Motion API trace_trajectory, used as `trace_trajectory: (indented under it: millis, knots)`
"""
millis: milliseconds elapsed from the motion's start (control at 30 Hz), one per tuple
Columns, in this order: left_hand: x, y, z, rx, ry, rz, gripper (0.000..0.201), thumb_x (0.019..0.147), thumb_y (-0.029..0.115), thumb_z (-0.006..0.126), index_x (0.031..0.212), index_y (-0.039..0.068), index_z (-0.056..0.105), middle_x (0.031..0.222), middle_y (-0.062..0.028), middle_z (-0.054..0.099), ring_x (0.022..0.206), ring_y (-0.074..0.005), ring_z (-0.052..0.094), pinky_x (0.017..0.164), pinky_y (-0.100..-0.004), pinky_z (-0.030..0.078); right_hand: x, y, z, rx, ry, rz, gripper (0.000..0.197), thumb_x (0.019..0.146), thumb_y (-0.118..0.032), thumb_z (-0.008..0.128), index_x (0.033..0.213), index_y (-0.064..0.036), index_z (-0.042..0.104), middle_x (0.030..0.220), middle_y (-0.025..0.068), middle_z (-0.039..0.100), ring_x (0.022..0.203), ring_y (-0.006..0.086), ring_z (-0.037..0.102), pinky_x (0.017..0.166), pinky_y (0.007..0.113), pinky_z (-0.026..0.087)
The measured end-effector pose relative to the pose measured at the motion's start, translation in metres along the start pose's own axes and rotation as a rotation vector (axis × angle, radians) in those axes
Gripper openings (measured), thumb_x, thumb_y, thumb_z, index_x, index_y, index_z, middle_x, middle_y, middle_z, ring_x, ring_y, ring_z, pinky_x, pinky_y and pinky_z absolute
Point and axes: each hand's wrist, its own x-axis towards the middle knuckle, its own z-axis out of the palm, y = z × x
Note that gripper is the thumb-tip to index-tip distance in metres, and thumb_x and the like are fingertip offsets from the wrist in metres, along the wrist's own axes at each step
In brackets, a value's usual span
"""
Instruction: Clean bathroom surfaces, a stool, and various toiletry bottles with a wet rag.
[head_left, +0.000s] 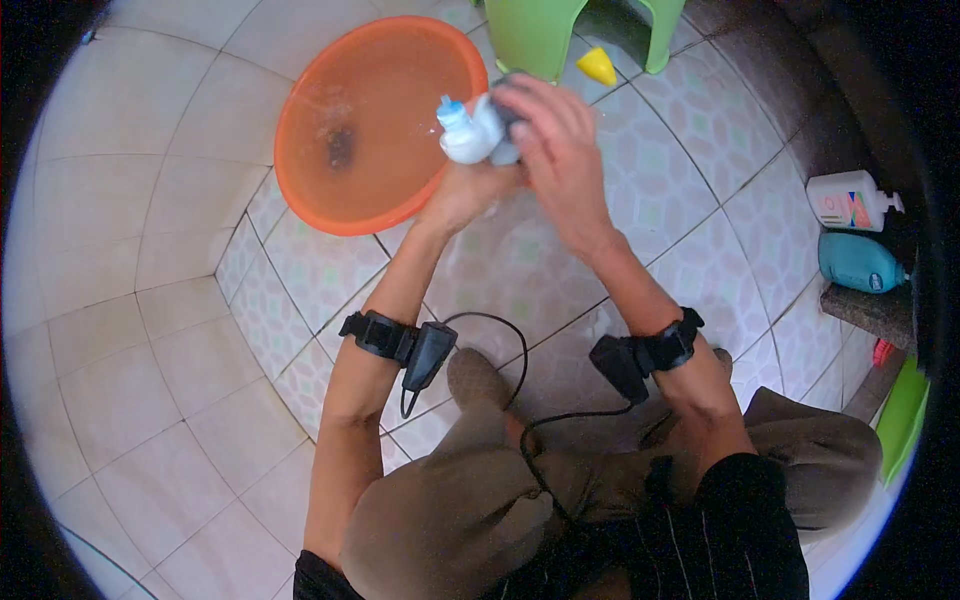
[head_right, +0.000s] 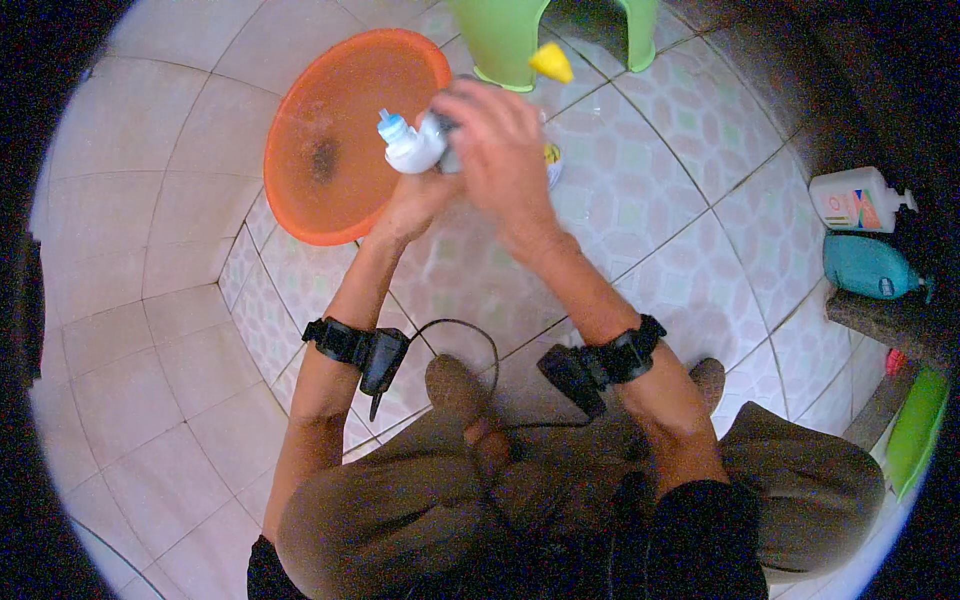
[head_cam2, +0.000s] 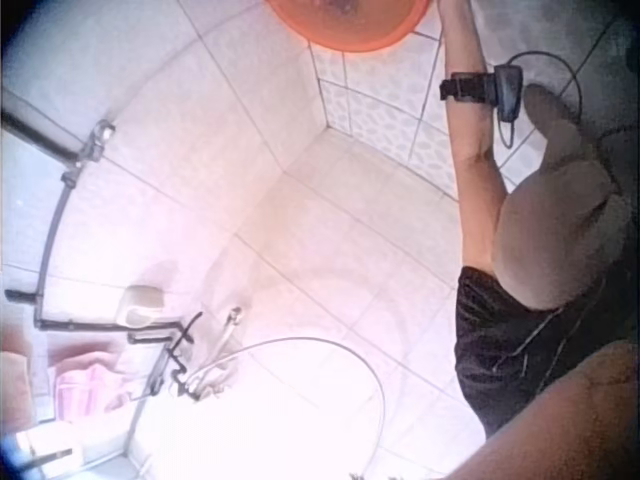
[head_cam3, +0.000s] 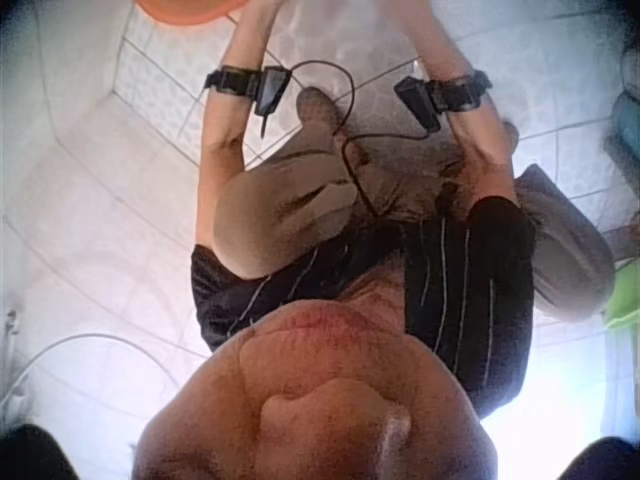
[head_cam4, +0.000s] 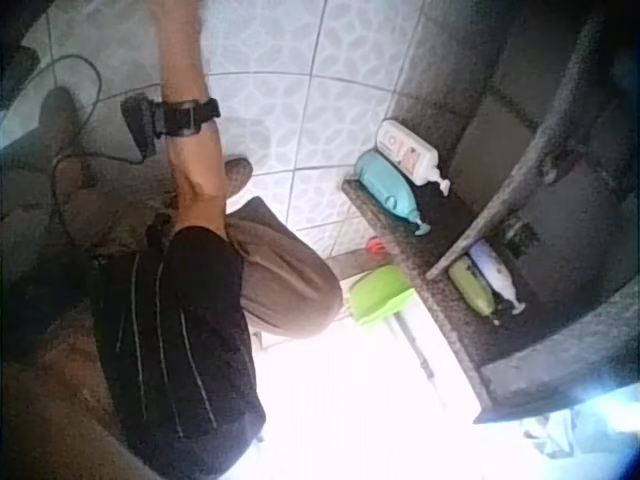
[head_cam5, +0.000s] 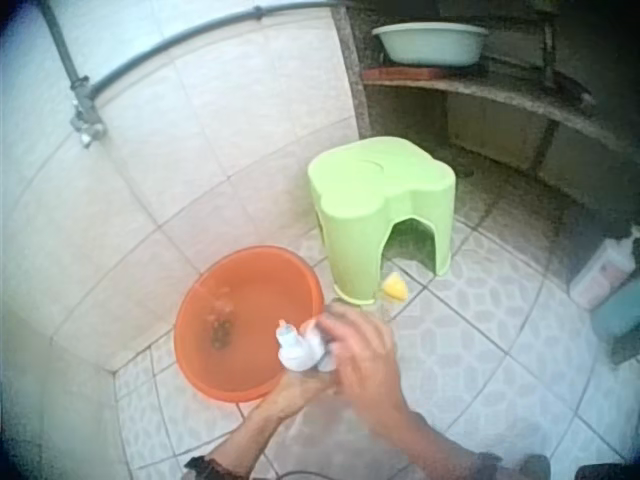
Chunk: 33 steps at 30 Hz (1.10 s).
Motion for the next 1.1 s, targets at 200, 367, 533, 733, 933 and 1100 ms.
trace_trajectory:
  millis: [200, 367, 533, 733, 933, 1100]
  knots:
    - [0.000, 0.011, 0.005, -0.006, 0.058, 0.012, 0.063, 0.067, 0.000, 0.064, 0.123, 0.005, 0.037, 0.107, -0.0039, 0.050, 0.100, -0.0154, 0.049, 0.089, -0.0287, 0.041, 0.004, 0.009, 0.006, -0.261, -0.058, 0.059, 0.031, 0.081, -0.014, 0.049, 0.110, -0.0114, 0.057, 0.118, 0.0101, 0.054, 0.109, 0.0285, 0.048, 0.088, 0.040, 0.040]
    - [-0.001, 0.020, 0.019, -0.015, -0.001, 0.092, 0.069, 0.063, -0.002, 0.067, 0.124, 0.006, 0.037, 0.108, -0.0043, 0.051, 0.103, -0.0165, 0.049, 0.092, -0.0304, 0.040, 0.003, 0.032, -0.011, 0.330, -0.170, 0.627, 0.035, 0.082, -0.010, 0.044, 0.115, -0.0096, 0.053, 0.122, 0.0106, 0.052, 0.113, 0.0275, 0.047, 0.090, 0.040, 0.039]
    - [-0.002, 0.014, 0.007, -0.026, 0.088, -0.091, 0.062, 0.066, -0.003, 0.064, 0.122, 0.005, 0.040, 0.112, -0.0065, 0.051, 0.105, -0.0170, 0.049, 0.092, -0.0308, 0.040, -0.007, -0.015, 0.002, 0.029, 0.028, 0.112, 0.036, 0.084, -0.007, 0.041, 0.118, -0.0075, 0.050, 0.123, 0.0116, 0.051, 0.118, 0.0279, 0.044, 0.094, 0.038, 0.037]
    - [0.003, 0.021, 0.006, 0.057, -0.034, -0.180, 0.068, 0.070, 0.000, 0.067, 0.130, 0.007, 0.035, 0.120, -0.0047, 0.047, 0.108, -0.0149, 0.047, 0.092, -0.0302, 0.041, 0.015, 0.005, 0.006, 0.084, -0.046, 0.282, 0.033, 0.086, -0.011, 0.041, 0.117, -0.0059, 0.050, 0.114, 0.0141, 0.055, 0.110, 0.0281, 0.049, 0.091, 0.034, 0.039]
    - [0.007, 0.020, 0.010, 0.021, -0.009, 0.071, 0.070, 0.066, -0.002, 0.062, 0.130, 0.006, 0.036, 0.115, -0.0061, 0.048, 0.106, -0.0159, 0.048, 0.091, -0.0295, 0.040, -0.010, 0.070, -0.007, 0.382, -0.206, 0.667, 0.037, 0.087, -0.029, 0.039, 0.114, -0.0067, 0.051, 0.111, 0.0163, 0.056, 0.105, 0.0324, 0.052, 0.085, 0.039, 0.040]
    - [0.014, 0.011, 0.011, -0.090, -0.076, 0.064, 0.080, 0.066, -0.005, 0.063, 0.136, 0.010, 0.028, 0.121, -0.0023, 0.045, 0.113, -0.0152, 0.044, 0.098, -0.0297, 0.036, -0.043, 0.082, -0.006, 0.168, -0.117, 0.759, 0.031, 0.087, -0.023, 0.042, 0.109, -0.0066, 0.055, 0.108, 0.0152, 0.056, 0.106, 0.0316, 0.049, 0.088, 0.039, 0.037]
